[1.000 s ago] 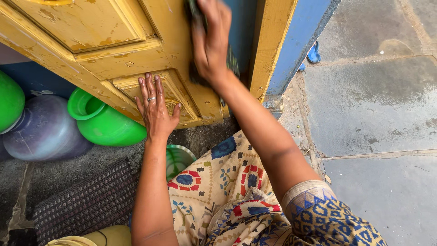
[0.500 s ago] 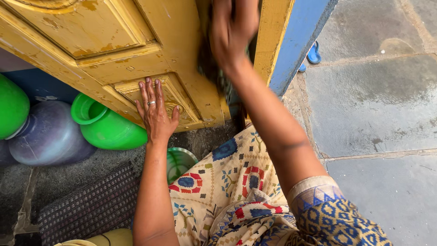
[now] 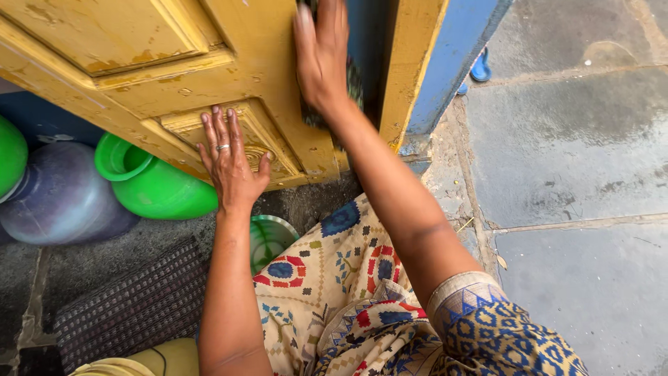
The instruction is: The person sits on the floor and uses a patterned cloth to wipe the lower section of a yellow wooden door. They dip the cloth into a yellow bucket of water, wring it out, and then scrub the door's surface and frame.
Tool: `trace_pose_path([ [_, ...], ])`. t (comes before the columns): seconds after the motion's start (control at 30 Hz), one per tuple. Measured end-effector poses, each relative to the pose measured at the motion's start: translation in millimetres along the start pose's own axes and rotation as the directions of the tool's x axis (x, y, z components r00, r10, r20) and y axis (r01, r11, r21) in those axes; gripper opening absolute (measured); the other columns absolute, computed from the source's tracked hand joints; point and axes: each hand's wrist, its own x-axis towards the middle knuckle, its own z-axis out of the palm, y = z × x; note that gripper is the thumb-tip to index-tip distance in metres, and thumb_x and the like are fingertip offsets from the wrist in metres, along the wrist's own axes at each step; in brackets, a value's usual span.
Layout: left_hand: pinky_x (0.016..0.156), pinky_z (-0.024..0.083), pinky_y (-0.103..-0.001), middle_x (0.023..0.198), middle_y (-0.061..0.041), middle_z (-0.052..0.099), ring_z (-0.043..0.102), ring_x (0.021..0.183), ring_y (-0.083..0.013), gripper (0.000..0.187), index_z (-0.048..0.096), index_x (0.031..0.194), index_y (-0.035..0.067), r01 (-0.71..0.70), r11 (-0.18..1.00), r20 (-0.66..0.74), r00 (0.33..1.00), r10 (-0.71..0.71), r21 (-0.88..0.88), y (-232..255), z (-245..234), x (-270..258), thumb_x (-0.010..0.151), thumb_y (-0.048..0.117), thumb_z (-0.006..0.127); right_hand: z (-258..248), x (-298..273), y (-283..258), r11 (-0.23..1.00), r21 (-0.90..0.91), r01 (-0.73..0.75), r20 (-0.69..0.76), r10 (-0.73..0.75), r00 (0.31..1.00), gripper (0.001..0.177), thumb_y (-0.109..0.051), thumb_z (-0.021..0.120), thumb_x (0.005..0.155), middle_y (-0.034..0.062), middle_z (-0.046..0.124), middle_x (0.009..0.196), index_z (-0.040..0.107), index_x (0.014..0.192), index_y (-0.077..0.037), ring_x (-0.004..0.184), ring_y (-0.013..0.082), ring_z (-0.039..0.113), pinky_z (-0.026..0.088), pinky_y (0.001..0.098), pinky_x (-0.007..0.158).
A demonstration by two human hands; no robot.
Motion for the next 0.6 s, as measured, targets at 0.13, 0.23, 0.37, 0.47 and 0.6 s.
trace_pose_path([
  [0.13, 0.122, 0.021, -0.07, 0.175, -0.014, 0.012, 0.007, 0.161, -0.0362, 0.106, 0.015, 0.169, 0.013, -0.01, 1.0, -0.009, 1.0, 0.01, -0.002, -1.7, 1.8, 0.9, 0.089, 0.037, 0.08, -12.5, -71.1, 24.3, 0.992, 0.028, -0.126, 0.131, 0.122, 0.984, 0.059, -0.037, 0.032, 0.116, 0.0119, 0.026, 0.172, 0.019, 0.168, -0.012, 0.16, 0.0303, 0.028, 0.022, 0.0424, 0.133],
  [0.23, 0.122, 0.021, -0.07, 0.175, -0.014, 0.012, 0.007, 0.161, -0.0358, 0.105, 0.014, 0.169, 0.014, -0.004, 1.0, -0.008, 1.0, 0.004, -0.009, -3.6, 3.3, -1.6, 0.09, 0.037, 0.079, -15.5, -121.8, 46.0, 0.966, 0.035, -0.257, 0.164, 0.249, 0.955, 0.061, -0.037, 0.032, 0.113, 0.0147, 0.025, 0.173, 0.018, 0.167, -0.01, 0.161, 0.0333, 0.025, 0.02, 0.0464, 0.132],
  [0.37, 0.122, 0.021, -0.07, 0.175, -0.014, 0.012, 0.008, 0.161, -0.0361, 0.106, 0.013, 0.169, 0.015, -0.006, 1.0, -0.011, 1.0, 0.006, 0.007, -4.1, 5.3, -2.0, 0.09, 0.038, 0.08, -16.6, -131.5, 56.9, 0.949, 0.079, -0.305, 0.131, 0.293, 0.947, 0.061, -0.035, 0.033, 0.111, 0.0164, 0.029, 0.171, 0.023, 0.165, -0.009, 0.159, 0.0357, 0.028, 0.023, 0.0473, 0.132],
  [0.47, 0.121, 0.022, -0.071, 0.175, -0.014, 0.012, 0.008, 0.161, -0.0366, 0.106, 0.014, 0.169, 0.015, -0.005, 1.0, -0.012, 1.0, 0.005, -0.011, -2.3, 1.3, -0.5, 0.089, 0.036, 0.081, -21.5, -98.8, 37.5, 0.975, 0.103, -0.196, 0.078, 0.189, 0.979, 0.056, -0.031, 0.035, 0.112, 0.0132, 0.037, 0.168, 0.03, 0.164, -0.011, 0.158, 0.032, 0.035, 0.029, 0.0441, 0.133],
  [0.6, 0.12, 0.022, -0.071, 0.175, -0.015, 0.013, 0.008, 0.161, -0.038, 0.106, 0.015, 0.169, 0.014, -0.023, 0.999, -0.013, 1.0, 0.023, -0.031, -0.6, -4.2, -0.3, 0.089, 0.033, 0.082, -24.6, -25.2, 7.5, 0.989, 0.14, 0.039, 0.052, -0.046, 0.998, 0.036, -0.02, 0.043, 0.113, 0.019, 0.052, 0.143, 0.047, 0.145, -0.003, 0.133, 0.0332, 0.049, 0.04, 0.0422, 0.114],
])
